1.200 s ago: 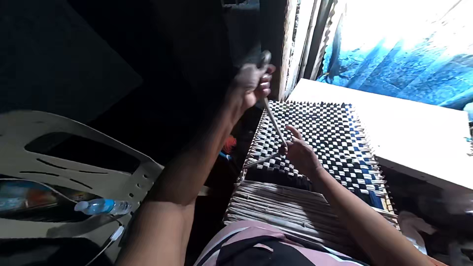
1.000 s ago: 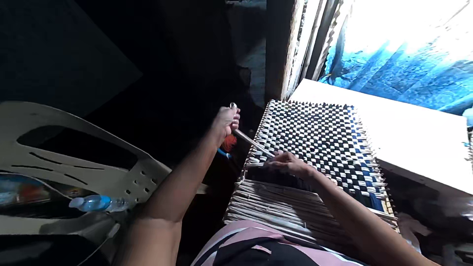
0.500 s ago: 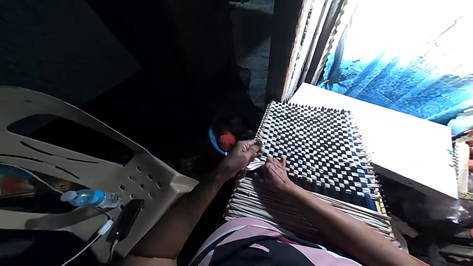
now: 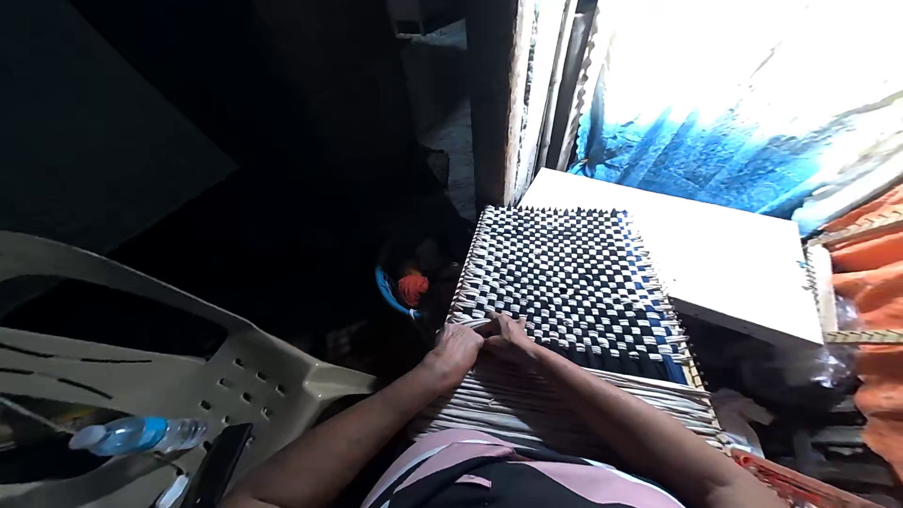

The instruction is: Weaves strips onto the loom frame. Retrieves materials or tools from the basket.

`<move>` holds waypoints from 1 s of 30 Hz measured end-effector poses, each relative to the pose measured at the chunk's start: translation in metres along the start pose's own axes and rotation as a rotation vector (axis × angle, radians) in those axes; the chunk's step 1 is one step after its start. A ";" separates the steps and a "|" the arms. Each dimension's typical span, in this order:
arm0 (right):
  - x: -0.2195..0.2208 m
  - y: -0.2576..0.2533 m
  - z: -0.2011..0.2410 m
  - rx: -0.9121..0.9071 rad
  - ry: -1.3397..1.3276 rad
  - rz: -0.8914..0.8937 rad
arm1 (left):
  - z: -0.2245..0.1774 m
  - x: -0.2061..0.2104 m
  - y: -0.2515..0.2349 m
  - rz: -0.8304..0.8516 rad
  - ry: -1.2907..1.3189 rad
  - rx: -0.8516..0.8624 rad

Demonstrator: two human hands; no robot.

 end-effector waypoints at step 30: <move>-0.018 0.016 -0.016 -0.338 -0.165 0.128 | 0.027 -0.004 -0.007 -0.809 0.127 0.620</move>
Point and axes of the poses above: each hand's wrist, its own y-axis away from the middle knuckle, its own x-axis out of the palm, z = x × y, the point moved 5 cm from there along -y, towards the middle knuckle, and after that the axes turned 4 degrees about -y, right-handed, at the moved point
